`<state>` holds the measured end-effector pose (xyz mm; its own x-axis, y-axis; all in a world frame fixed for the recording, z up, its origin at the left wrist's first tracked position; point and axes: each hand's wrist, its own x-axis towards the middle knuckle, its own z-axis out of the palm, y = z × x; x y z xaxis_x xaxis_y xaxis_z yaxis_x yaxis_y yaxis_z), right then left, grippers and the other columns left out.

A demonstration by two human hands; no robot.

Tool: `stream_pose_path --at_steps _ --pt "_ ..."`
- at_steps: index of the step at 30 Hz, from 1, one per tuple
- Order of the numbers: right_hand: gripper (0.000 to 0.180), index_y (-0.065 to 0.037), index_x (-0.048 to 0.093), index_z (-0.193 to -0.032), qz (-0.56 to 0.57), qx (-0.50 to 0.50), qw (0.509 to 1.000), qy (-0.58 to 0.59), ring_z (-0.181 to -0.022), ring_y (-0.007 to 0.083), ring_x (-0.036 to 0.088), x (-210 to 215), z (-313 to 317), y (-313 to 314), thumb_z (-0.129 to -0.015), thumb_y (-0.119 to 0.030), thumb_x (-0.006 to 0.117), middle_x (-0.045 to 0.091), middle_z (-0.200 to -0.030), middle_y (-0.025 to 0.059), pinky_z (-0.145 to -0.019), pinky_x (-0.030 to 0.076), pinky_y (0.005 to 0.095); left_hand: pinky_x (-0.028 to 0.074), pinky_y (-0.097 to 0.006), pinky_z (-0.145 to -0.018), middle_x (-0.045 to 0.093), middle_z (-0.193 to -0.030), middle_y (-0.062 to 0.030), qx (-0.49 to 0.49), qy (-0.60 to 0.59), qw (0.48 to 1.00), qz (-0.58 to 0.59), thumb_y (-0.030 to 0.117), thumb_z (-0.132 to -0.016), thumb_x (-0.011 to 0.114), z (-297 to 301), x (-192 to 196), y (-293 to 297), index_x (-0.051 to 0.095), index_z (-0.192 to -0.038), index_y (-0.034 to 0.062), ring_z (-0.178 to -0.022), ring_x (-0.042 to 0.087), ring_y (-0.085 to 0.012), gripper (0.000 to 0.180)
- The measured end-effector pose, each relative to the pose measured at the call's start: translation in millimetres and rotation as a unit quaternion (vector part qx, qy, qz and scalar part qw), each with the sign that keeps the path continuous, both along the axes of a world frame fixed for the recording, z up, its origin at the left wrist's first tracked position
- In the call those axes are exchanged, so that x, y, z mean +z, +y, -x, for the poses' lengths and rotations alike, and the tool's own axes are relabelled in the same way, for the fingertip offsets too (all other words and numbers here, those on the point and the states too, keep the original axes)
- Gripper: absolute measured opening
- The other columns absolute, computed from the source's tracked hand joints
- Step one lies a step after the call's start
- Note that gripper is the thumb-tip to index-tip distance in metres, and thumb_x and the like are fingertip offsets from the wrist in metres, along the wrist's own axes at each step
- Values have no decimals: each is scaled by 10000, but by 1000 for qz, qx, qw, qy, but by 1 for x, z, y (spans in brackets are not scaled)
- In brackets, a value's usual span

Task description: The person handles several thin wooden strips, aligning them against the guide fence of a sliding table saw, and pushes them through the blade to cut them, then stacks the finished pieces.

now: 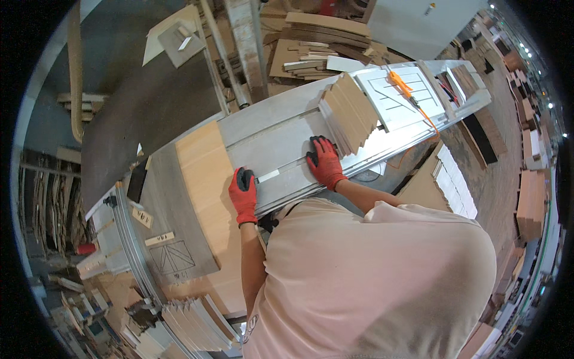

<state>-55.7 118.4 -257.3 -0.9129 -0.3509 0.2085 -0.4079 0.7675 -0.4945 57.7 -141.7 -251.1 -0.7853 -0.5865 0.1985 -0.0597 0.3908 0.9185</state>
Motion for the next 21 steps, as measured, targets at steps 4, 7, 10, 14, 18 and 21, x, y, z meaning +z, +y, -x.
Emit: stream_pose_path --at_steps 4,7,10,14,18,21 --pt "569 -14 453 -1368 11 8 1000 20 -1335 395 385 1 1 4 -891 -279 614 459 -1389 227 -1119 317 474 504 -313 -880 710 -1034 -119 -3 11 1000 -13 100 -875 694 4 -7 0 633 -1135 -9 -953 669 -176 289" --pt "558 -27 470 -1355 42 35 998 25 -1305 401 416 10 -1 6 -885 -282 627 484 -1361 228 -1105 338 467 503 -310 -885 705 -1052 -114 -7 1 1000 -10 105 -879 693 2 -5 3 623 -1147 -17 -960 664 -177 303" --pt "542 -43 500 -1332 103 93 990 -34 -1249 392 474 34 -8 12 -864 -266 658 524 -1308 228 -1063 384 467 495 -304 -901 694 -1073 -115 -10 -2 1000 21 110 -895 679 -2 -4 4 617 -1154 -26 -982 653 -170 299" --pt "499 -39 570 -1254 181 175 962 110 -1151 385 553 85 -17 42 -816 -231 711 587 -1223 203 -997 440 454 484 -305 -927 666 -1146 -107 -18 4 999 -33 94 -928 637 2 -9 -9 589 -1206 -16 -1018 635 -173 302" --pt "479 12 560 -1245 330 -37 937 107 -1035 360 629 118 70 100 -846 -223 682 642 -1133 221 -911 486 401 467 -351 -964 597 -1292 -109 -38 45 933 -355 326 -1002 526 24 -22 10 457 -1425 108 -1077 606 -229 481" --pt "549 6 563 -1275 332 -174 909 -183 -952 242 637 112 168 159 -936 -425 589 665 -1098 168 -864 494 342 413 -407 -1035 476 -1443 -89 -121 17 891 -438 436 -1018 450 66 -28 81 269 -1540 157 -1164 545 -243 619"
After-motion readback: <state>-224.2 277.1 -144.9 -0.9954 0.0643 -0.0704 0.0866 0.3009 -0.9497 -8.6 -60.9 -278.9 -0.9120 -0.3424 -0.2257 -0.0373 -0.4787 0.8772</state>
